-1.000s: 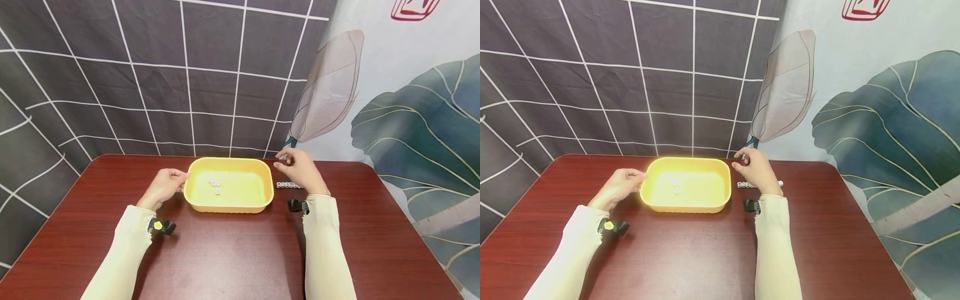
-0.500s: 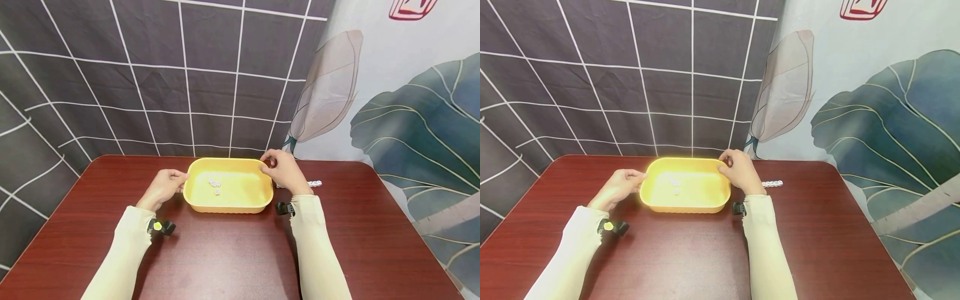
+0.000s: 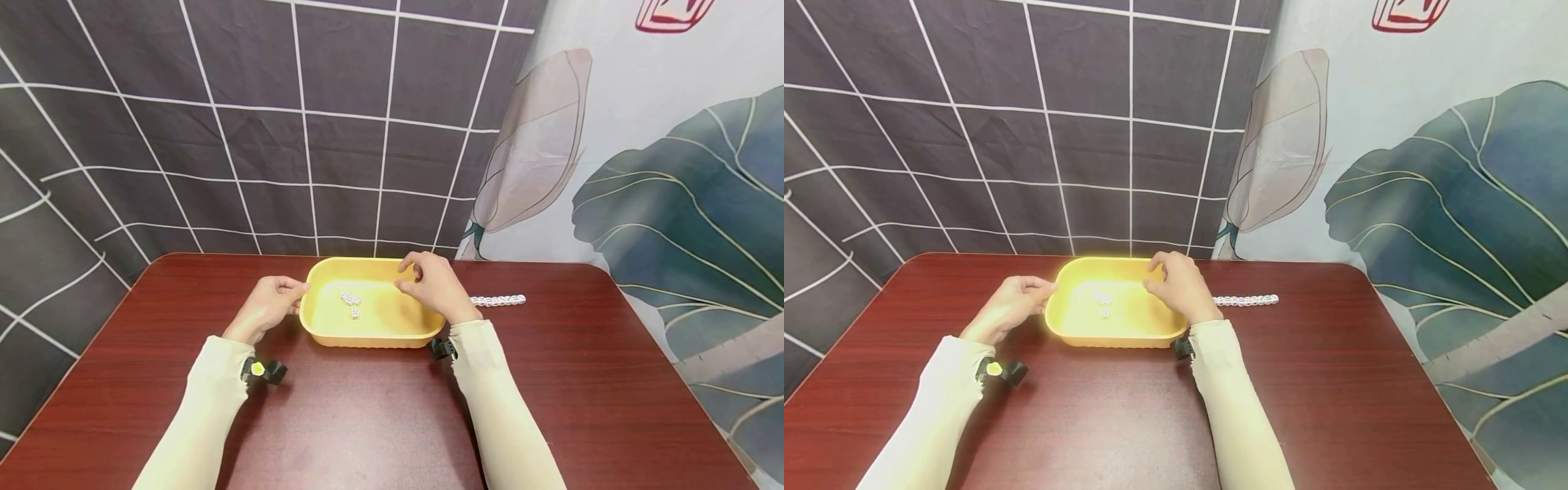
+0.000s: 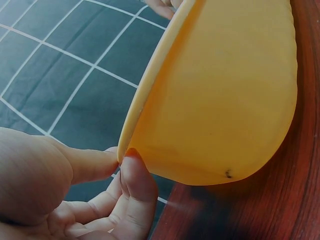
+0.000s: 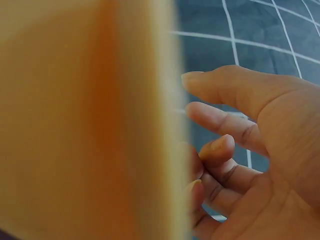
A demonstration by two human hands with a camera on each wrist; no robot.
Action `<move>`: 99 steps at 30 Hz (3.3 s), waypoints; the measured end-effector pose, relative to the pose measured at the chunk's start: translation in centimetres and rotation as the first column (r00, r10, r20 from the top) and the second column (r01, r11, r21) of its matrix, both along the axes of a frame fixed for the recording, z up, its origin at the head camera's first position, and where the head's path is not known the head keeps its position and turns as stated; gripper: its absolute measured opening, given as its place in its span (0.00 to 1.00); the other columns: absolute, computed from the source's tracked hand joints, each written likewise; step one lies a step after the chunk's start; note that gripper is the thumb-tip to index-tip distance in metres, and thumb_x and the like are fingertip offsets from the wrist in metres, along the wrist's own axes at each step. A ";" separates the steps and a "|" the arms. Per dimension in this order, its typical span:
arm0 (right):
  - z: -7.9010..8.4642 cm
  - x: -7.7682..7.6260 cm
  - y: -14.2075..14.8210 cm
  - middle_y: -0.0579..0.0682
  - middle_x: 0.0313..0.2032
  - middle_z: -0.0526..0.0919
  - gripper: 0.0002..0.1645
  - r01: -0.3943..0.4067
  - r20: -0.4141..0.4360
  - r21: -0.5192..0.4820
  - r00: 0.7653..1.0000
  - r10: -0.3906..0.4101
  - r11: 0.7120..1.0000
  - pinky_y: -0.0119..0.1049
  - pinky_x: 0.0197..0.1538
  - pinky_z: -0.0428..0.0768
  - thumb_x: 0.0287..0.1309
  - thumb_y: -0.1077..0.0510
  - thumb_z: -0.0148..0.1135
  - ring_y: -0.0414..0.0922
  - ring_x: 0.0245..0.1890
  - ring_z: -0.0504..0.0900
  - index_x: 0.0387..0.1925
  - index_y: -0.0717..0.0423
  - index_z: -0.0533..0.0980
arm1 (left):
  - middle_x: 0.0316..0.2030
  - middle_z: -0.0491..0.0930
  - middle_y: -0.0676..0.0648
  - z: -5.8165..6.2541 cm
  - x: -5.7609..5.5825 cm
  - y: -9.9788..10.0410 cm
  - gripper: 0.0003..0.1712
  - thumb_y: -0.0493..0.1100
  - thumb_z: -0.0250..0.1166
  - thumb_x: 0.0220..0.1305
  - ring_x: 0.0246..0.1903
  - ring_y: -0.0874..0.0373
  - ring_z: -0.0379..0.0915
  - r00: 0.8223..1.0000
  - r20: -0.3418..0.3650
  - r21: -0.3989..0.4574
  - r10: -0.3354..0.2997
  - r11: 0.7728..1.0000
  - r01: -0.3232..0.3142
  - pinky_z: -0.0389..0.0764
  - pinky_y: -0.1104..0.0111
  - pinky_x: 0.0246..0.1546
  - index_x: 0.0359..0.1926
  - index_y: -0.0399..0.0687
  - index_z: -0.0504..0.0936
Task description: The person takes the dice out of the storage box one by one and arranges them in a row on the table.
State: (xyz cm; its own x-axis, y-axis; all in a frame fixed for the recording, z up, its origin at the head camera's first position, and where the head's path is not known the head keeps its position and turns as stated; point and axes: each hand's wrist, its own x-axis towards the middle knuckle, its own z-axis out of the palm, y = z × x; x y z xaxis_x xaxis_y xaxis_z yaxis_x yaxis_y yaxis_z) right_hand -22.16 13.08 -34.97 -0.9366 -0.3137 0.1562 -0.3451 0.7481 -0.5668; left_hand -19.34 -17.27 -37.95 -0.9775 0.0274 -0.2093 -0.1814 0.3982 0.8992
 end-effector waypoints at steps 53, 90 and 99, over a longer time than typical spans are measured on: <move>-4.2 0.7 -6.3 0.45 0.25 0.76 0.06 -0.211 0.099 0.157 0.975 0.197 0.965 0.32 0.27 0.70 0.54 0.58 0.73 0.41 0.26 0.72 0.35 0.50 0.85 | 0.29 0.83 0.48 0.0 -0.1 0.0 0.19 0.41 0.60 0.75 0.27 0.64 0.78 1.000 -0.008 0.027 0.004 1.000 -0.004 0.84 0.74 0.34 0.52 0.25 0.79; -0.4 -0.1 -0.7 0.43 0.22 0.67 0.07 -0.188 0.001 0.115 0.982 0.189 0.975 0.32 0.36 0.67 0.51 0.59 0.71 0.41 0.28 0.68 0.33 0.53 0.82 | 0.31 0.85 0.47 -0.2 -0.1 0.1 0.20 0.41 0.60 0.75 0.27 0.65 0.78 1.000 -0.008 0.024 0.000 1.000 0.000 0.85 0.71 0.37 0.53 0.25 0.78; -0.2 -0.3 0.6 0.45 0.22 0.69 0.07 -0.142 0.012 0.066 0.990 0.142 0.988 0.32 0.32 0.67 0.50 0.60 0.70 0.41 0.26 0.69 0.34 0.51 0.83 | 0.31 0.84 0.47 -0.2 -0.1 0.1 0.19 0.41 0.60 0.75 0.27 0.65 0.78 1.000 -0.012 0.022 -0.002 1.000 0.002 0.86 0.70 0.37 0.52 0.25 0.79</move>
